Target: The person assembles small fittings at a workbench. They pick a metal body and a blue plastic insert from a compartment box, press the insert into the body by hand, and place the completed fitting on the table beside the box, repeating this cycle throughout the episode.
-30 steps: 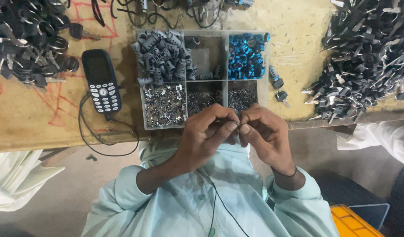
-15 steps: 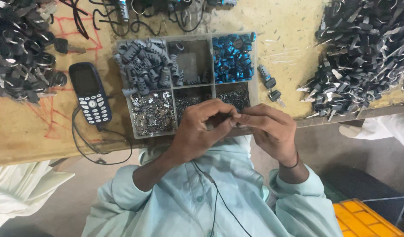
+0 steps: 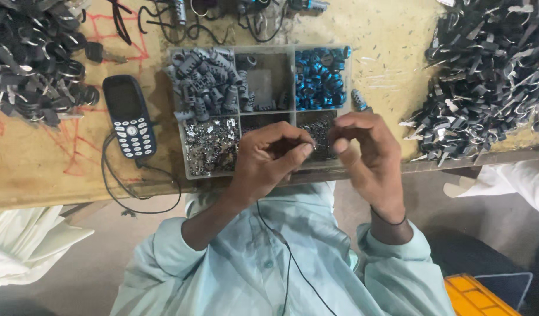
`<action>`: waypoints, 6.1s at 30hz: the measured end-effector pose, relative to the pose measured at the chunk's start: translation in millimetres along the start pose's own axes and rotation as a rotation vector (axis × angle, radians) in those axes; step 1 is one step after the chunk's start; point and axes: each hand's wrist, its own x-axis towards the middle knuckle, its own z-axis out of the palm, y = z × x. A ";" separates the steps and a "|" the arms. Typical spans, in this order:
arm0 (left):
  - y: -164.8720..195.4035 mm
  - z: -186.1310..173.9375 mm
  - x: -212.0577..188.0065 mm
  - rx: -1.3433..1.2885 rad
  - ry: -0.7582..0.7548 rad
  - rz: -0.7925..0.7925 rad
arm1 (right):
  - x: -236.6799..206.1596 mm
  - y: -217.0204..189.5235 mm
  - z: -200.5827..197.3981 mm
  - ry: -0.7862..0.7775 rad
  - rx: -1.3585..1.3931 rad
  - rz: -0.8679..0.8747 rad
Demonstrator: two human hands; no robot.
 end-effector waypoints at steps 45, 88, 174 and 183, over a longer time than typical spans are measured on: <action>1.7 -52.2 -37.0 0.066 -0.149 0.004 | 109.7 11.4 83.6 -0.037 -1.211 -0.469; 19.2 -10.9 -58.2 0.397 0.230 0.275 | -5.7 -38.1 41.6 -0.199 -0.656 -0.508; 21.5 -19.1 -42.9 0.649 0.174 0.886 | -10.7 22.2 -57.9 0.120 -0.912 0.120; 19.4 -13.5 -47.8 0.673 0.069 0.838 | -34.9 -15.0 26.7 0.246 0.255 -0.096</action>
